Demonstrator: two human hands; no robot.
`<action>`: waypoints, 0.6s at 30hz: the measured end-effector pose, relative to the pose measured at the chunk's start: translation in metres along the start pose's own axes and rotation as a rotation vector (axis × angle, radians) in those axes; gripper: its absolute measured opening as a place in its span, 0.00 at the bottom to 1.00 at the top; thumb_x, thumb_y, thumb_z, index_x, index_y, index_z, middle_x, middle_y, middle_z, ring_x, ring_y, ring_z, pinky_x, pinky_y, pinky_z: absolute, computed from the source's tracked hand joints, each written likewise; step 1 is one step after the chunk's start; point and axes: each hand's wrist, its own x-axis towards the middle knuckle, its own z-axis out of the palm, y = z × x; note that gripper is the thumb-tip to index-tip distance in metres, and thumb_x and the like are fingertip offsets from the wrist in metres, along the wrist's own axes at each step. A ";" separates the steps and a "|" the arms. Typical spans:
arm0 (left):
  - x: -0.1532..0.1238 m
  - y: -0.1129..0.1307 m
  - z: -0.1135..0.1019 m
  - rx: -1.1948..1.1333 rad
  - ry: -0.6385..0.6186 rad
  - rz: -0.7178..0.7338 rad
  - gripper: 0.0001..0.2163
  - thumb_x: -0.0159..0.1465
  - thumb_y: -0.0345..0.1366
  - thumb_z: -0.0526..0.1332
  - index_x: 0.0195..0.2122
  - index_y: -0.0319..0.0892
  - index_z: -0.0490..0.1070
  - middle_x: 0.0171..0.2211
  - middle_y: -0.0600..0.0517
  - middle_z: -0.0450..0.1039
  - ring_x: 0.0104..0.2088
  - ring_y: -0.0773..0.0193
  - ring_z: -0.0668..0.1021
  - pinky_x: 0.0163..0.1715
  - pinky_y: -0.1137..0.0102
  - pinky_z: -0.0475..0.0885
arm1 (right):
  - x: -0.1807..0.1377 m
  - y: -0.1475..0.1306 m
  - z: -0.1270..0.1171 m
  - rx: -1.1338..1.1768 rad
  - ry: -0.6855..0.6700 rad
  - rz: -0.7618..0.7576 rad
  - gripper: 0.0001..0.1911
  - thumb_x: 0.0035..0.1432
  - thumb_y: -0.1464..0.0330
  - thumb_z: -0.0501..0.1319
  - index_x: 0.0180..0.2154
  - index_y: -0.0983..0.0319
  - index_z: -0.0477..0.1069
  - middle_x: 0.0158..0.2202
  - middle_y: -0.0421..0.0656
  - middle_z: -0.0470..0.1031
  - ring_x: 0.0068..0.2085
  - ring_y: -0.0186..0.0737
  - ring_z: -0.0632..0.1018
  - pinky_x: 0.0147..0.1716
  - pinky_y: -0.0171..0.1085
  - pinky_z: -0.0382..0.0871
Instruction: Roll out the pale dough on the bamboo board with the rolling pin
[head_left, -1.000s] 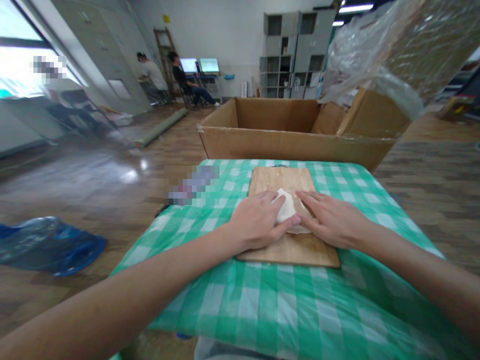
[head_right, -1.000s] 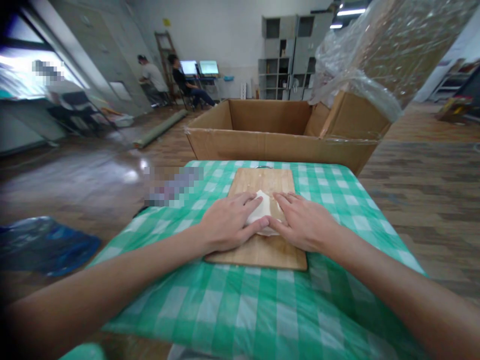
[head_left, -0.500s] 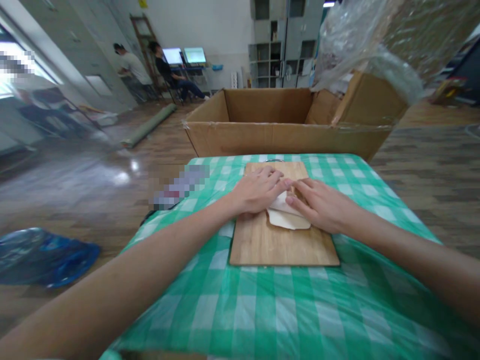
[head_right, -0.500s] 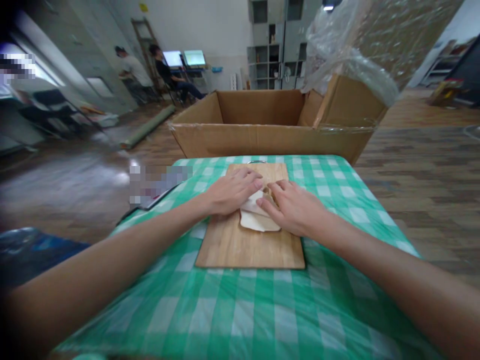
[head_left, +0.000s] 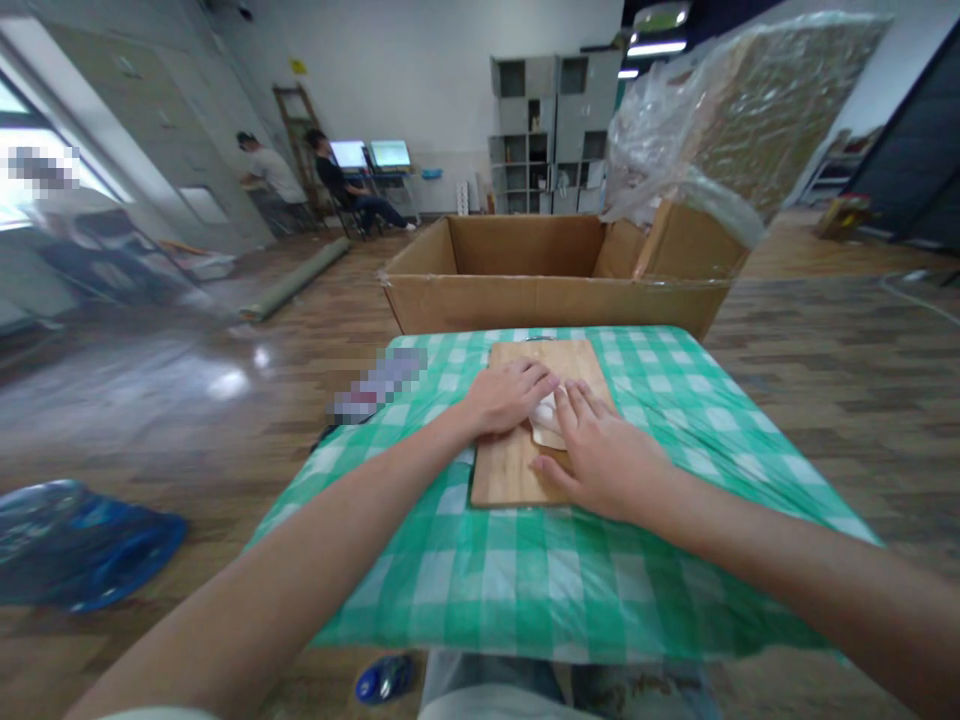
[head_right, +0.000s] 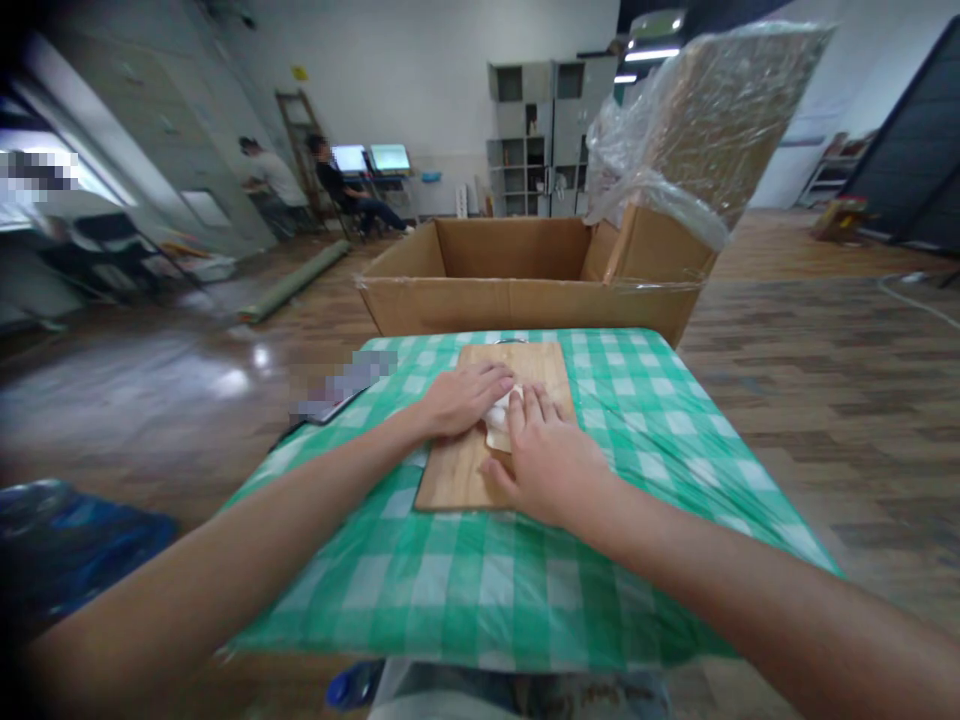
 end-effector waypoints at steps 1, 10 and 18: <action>-0.007 0.001 0.001 -0.031 0.000 -0.020 0.25 0.79 0.42 0.37 0.63 0.41 0.68 0.64 0.44 0.70 0.66 0.57 0.69 0.62 0.61 0.67 | -0.002 -0.006 -0.001 -0.006 0.001 0.006 0.49 0.69 0.46 0.49 0.71 0.83 0.52 0.72 0.70 0.54 0.74 0.67 0.56 0.70 0.58 0.54; -0.031 0.007 -0.004 -0.110 -0.038 -0.143 0.30 0.79 0.46 0.34 0.72 0.34 0.57 0.74 0.39 0.54 0.76 0.56 0.54 0.72 0.58 0.52 | -0.015 -0.038 -0.004 0.047 0.019 0.084 0.49 0.68 0.48 0.54 0.72 0.81 0.50 0.75 0.70 0.46 0.75 0.66 0.50 0.70 0.57 0.53; -0.042 0.013 -0.009 -0.182 -0.008 -0.169 0.30 0.78 0.48 0.38 0.70 0.34 0.61 0.71 0.37 0.60 0.73 0.54 0.60 0.72 0.57 0.55 | -0.025 -0.053 -0.003 0.111 0.011 0.082 0.49 0.68 0.49 0.55 0.72 0.81 0.48 0.75 0.68 0.42 0.76 0.64 0.46 0.71 0.58 0.52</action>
